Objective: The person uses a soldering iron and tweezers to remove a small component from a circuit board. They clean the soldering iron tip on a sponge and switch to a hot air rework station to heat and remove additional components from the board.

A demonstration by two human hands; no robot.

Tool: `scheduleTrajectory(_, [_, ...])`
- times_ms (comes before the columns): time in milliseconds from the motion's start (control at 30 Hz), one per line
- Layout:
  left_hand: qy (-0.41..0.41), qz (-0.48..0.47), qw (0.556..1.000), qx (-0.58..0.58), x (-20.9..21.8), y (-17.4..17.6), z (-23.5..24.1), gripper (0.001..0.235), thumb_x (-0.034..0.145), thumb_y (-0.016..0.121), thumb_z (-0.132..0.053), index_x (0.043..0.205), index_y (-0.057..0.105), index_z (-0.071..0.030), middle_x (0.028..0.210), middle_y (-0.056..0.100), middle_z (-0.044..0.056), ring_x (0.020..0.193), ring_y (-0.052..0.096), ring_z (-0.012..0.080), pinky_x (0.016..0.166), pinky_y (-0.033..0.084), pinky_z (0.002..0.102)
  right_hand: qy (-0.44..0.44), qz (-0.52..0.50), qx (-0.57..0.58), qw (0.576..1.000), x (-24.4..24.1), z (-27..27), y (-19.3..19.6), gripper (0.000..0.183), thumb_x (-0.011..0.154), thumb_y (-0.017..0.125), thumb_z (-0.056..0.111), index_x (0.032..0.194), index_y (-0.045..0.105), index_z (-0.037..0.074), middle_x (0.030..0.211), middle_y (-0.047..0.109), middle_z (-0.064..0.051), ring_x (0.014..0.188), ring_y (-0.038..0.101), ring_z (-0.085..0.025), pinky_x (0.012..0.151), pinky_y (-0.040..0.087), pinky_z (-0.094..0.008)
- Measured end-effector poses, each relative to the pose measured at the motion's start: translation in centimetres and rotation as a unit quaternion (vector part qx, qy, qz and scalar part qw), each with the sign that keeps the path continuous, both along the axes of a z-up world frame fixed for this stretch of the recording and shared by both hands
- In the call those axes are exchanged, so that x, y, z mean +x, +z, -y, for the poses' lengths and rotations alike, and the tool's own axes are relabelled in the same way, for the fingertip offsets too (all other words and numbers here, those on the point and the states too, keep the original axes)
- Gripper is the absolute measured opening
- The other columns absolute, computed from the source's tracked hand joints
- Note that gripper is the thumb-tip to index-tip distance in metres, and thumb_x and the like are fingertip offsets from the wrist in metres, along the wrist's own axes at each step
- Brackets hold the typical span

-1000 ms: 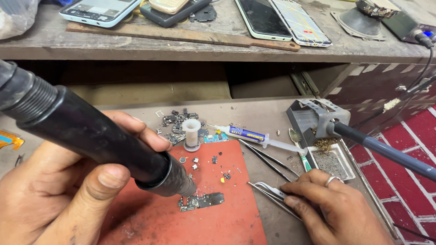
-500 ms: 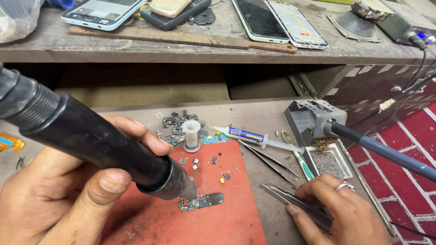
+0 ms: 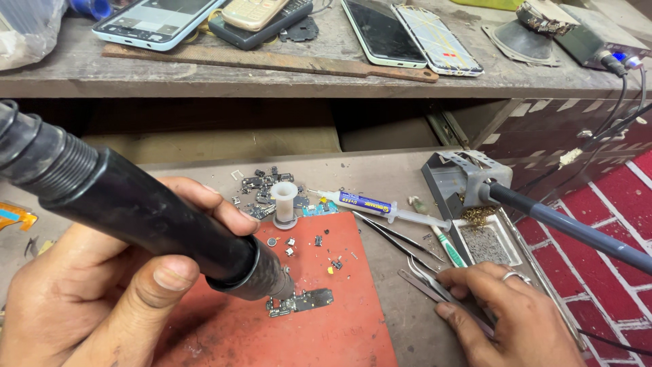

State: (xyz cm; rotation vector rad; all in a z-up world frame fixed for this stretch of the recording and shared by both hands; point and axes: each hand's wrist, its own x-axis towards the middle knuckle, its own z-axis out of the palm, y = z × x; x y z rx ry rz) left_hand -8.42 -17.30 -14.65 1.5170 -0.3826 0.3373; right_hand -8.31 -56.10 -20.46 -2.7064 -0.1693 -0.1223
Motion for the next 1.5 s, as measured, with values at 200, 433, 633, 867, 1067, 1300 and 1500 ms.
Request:
scheduleTrajectory(200, [-0.02,-0.018,1.0,-0.014,-0.1,0.2,0.0,0.039,0.1,0.062,-0.015,0.133,0.058,0.005,0.116,0.077,0.017,0.115,0.074,0.0246,0.103,0.059,0.042,-0.034,0.006,-0.019,0.999,0.1,-1.3,1.1,0.024,0.077,0.085,0.028,0.097,0.081,0.016,0.095,0.074,0.002,0.096,0.072,-0.014,0.084,0.053,-0.032])
scheduleTrajectory(433, [-0.037,-0.02,0.999,-0.026,-0.2,0.1,0.5,0.042,0.099,0.065,-0.018,0.133,0.057,0.006,0.118,0.076,0.017,0.118,0.071,0.0243,0.106,0.056,0.042,0.06,0.171,0.044,0.983,-0.1,-5.4,3.4,0.018,0.085,0.077,0.023,0.099,0.076,0.011,0.088,0.076,-0.003,0.091,0.073,-0.017,0.084,0.054,-0.032])
scheduleTrajectory(633, [-0.028,-0.012,0.999,-0.028,-0.3,0.1,0.5,0.039,0.1,0.062,-0.017,0.132,0.057,0.006,0.118,0.076,0.017,0.118,0.072,0.0248,0.107,0.056,0.043,0.102,0.104,0.128,0.981,0.8,-10.1,3.4,0.017,0.092,0.07,0.016,0.106,0.075,0.009,0.083,0.074,-0.007,0.079,0.074,-0.018,0.071,0.058,-0.031])
scheduleTrajectory(867, [-0.024,-0.014,0.999,-0.027,-0.2,0.1,0.3,0.038,0.1,0.062,-0.014,0.132,0.057,0.006,0.117,0.076,0.018,0.117,0.072,0.0248,0.106,0.056,0.042,0.075,0.113,0.151,0.979,1.5,-12.1,3.9,0.021,0.088,0.072,0.014,0.107,0.074,0.005,0.08,0.074,-0.01,0.069,0.073,-0.023,0.064,0.054,-0.032])
scheduleTrajectory(1067, [-0.006,-0.011,1.0,-0.019,-0.6,0.3,0.0,0.037,0.101,0.06,-0.013,0.133,0.057,0.005,0.117,0.075,0.016,0.116,0.072,0.0235,0.103,0.059,0.04,0.069,0.109,0.197,0.972,0.7,-11.7,2.8,0.016,0.085,0.071,0.008,0.099,0.075,0.002,0.081,0.075,-0.007,0.07,0.07,-0.017,0.061,0.055,-0.028])
scheduleTrajectory(1300, [-0.002,-0.016,0.999,-0.03,-0.4,0.5,-0.2,0.036,0.101,0.06,-0.012,0.133,0.056,0.004,0.117,0.075,0.016,0.115,0.073,0.0226,0.102,0.06,0.039,0.127,0.108,0.227,0.96,0.0,-10.8,0.8,0.023,0.084,0.079,0.013,0.105,0.076,0.005,0.086,0.075,-0.001,0.079,0.069,-0.01,0.066,0.054,-0.022])
scheduleTrajectory(1500, [0.004,-0.014,1.0,-0.028,-0.3,0.6,0.0,0.035,0.101,0.06,-0.012,0.132,0.056,0.003,0.117,0.075,0.015,0.114,0.073,0.0218,0.102,0.06,0.038,0.047,0.128,0.186,0.973,0.0,-10.3,1.1,0.019,0.087,0.077,0.012,0.105,0.08,0.008,0.093,0.073,-0.001,0.072,0.067,-0.008,0.058,0.052,-0.02])
